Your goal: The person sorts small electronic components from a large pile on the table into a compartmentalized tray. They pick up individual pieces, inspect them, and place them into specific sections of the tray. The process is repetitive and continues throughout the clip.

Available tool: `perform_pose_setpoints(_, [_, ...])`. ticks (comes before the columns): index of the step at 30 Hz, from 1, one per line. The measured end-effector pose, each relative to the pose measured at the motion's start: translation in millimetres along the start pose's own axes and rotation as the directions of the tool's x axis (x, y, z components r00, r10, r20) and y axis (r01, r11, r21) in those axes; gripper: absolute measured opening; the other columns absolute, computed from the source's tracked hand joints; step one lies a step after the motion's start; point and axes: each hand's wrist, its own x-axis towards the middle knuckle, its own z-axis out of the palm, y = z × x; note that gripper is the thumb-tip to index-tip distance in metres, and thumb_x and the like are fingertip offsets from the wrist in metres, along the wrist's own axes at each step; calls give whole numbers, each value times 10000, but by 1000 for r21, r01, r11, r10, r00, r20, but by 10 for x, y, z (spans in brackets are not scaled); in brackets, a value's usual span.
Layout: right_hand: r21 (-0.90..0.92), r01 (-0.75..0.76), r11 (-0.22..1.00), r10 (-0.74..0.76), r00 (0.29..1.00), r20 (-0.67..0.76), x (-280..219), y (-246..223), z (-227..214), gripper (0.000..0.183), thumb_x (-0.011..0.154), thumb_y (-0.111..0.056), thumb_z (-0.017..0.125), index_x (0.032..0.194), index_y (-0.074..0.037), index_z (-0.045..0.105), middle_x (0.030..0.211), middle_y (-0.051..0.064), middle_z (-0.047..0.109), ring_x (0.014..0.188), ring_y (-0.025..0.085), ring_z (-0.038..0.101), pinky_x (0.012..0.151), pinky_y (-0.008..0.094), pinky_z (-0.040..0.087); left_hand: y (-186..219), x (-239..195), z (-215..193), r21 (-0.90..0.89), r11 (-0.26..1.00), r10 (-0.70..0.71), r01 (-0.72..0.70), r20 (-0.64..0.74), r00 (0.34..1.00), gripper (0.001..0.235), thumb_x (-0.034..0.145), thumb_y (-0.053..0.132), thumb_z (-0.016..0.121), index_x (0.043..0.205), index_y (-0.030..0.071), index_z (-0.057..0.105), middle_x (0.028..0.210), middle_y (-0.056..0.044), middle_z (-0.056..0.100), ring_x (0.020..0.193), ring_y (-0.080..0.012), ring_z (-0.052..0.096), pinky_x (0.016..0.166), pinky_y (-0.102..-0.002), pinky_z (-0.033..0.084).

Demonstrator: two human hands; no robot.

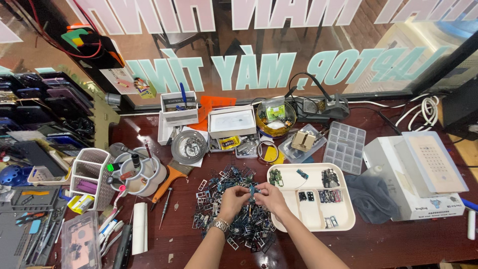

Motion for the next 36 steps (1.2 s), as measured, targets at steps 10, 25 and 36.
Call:
perform_pose_setpoints(10, [-19, 109, 994, -110, 983, -146, -72, 5, -615, 369, 860, -22, 733, 1219, -82, 675, 846, 24, 669, 705, 113, 650, 637, 256, 548, 70, 303, 712, -173, 985, -6, 9, 21, 1000, 144, 854, 25, 747, 970, -58, 724, 859, -93, 760, 732, -142, 739, 660, -282, 652])
perform_pose_setpoints(25, [-534, 56, 844, -290, 885, -365, 479, 59, -1908, 224, 775, -14, 753, 996, -49, 736, 892, 110, 755, 814, 241, 729, 789, 357, 570, 88, 1039, 2070, 314, 946, 156, -86, -203, 967, 124, 691, 7, 801, 802, -17, 752, 738, -147, 753, 686, -240, 755, 678, -333, 597])
perform_pose_setpoints(36, [-552, 82, 830, -323, 877, -355, 500, 40, -1923, 250, 784, 44, 690, 1019, -36, 717, 956, 128, 739, 879, 265, 725, 829, 381, 575, 349, 942, 2205, 496, 855, 258, -148, -162, 952, 208, 702, 44, 813, 871, 1, 699, 760, -159, 712, 766, -326, 697, 732, -428, 548])
